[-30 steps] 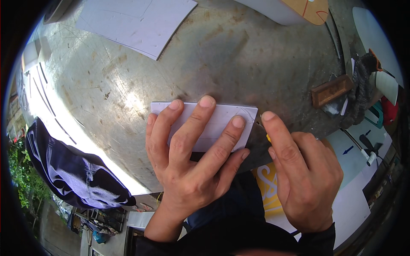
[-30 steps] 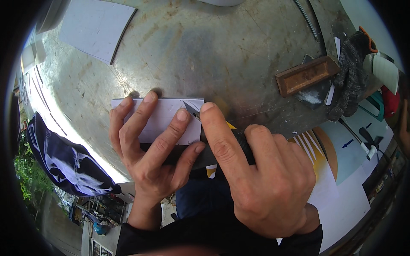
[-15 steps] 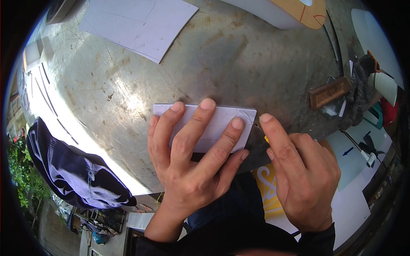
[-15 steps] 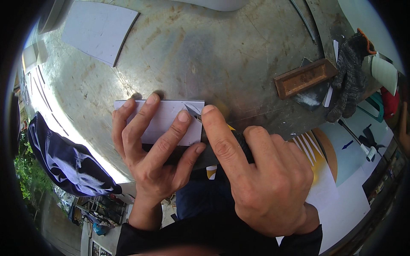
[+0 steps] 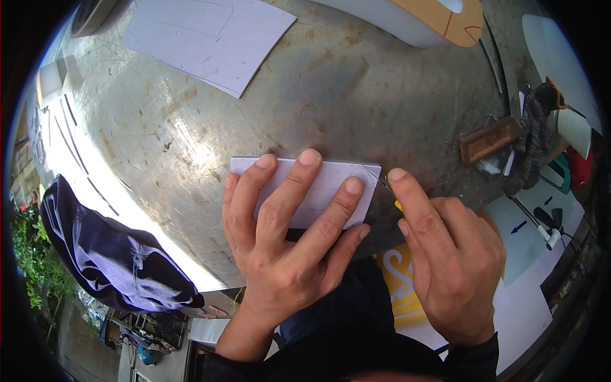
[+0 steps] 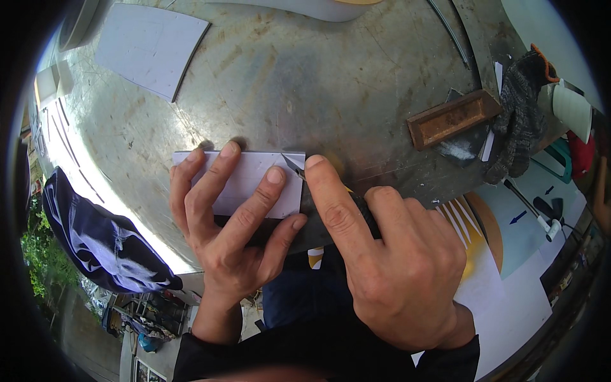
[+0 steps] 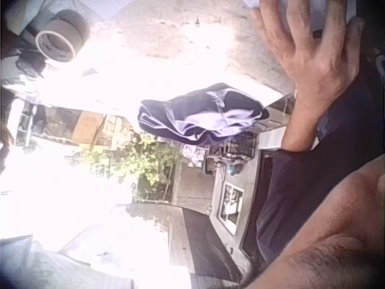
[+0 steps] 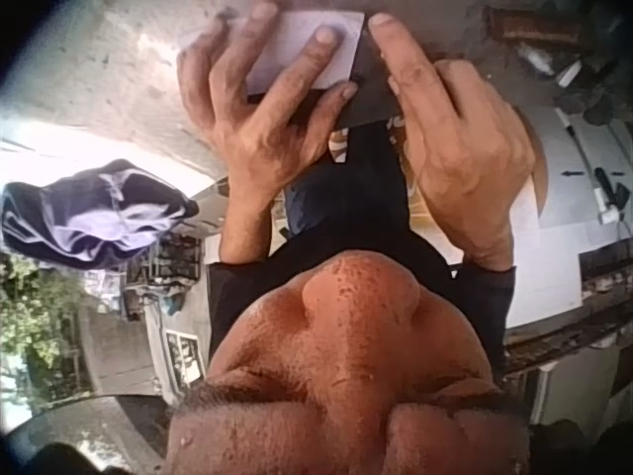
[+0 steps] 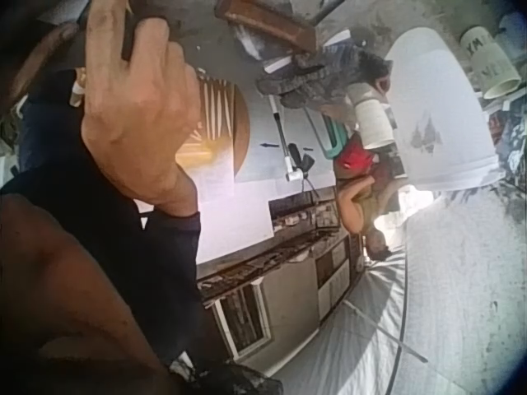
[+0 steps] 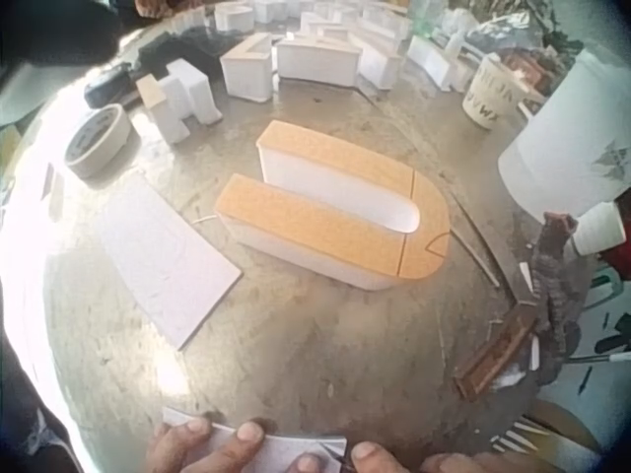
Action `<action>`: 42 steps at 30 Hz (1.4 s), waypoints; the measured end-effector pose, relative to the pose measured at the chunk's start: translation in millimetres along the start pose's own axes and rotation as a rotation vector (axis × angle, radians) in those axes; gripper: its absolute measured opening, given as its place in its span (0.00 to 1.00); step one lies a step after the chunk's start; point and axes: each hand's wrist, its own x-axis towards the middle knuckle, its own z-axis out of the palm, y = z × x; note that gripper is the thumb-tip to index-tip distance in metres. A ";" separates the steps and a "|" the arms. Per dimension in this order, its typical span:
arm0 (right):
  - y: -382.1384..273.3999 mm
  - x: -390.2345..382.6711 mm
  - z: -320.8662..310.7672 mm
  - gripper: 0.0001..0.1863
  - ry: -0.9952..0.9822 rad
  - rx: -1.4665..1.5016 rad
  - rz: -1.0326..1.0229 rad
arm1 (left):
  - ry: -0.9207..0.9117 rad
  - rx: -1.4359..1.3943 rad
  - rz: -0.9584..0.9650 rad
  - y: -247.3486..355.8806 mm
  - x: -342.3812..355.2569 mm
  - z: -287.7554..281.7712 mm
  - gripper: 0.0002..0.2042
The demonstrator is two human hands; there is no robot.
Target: Cutting and sanding plastic or foam letters for a sign.
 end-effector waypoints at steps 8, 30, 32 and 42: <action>-0.2 -0.8 -1.9 0.26 0.005 -0.007 0.000 | 0.000 0.000 -0.006 1.5 1.8 -2.3 0.25; -8.0 -0.3 6.5 0.26 -0.005 -0.016 0.005 | -0.005 -0.002 -0.020 2.1 0.5 -0.7 0.24; -10.3 0.0 5.9 0.26 -0.006 -0.019 0.006 | 0.000 -0.002 -0.020 2.0 0.4 0.0 0.25; -20.4 -1.1 -2.1 0.26 -0.005 -0.030 0.012 | 0.017 -0.002 -0.024 2.3 0.7 0.5 0.25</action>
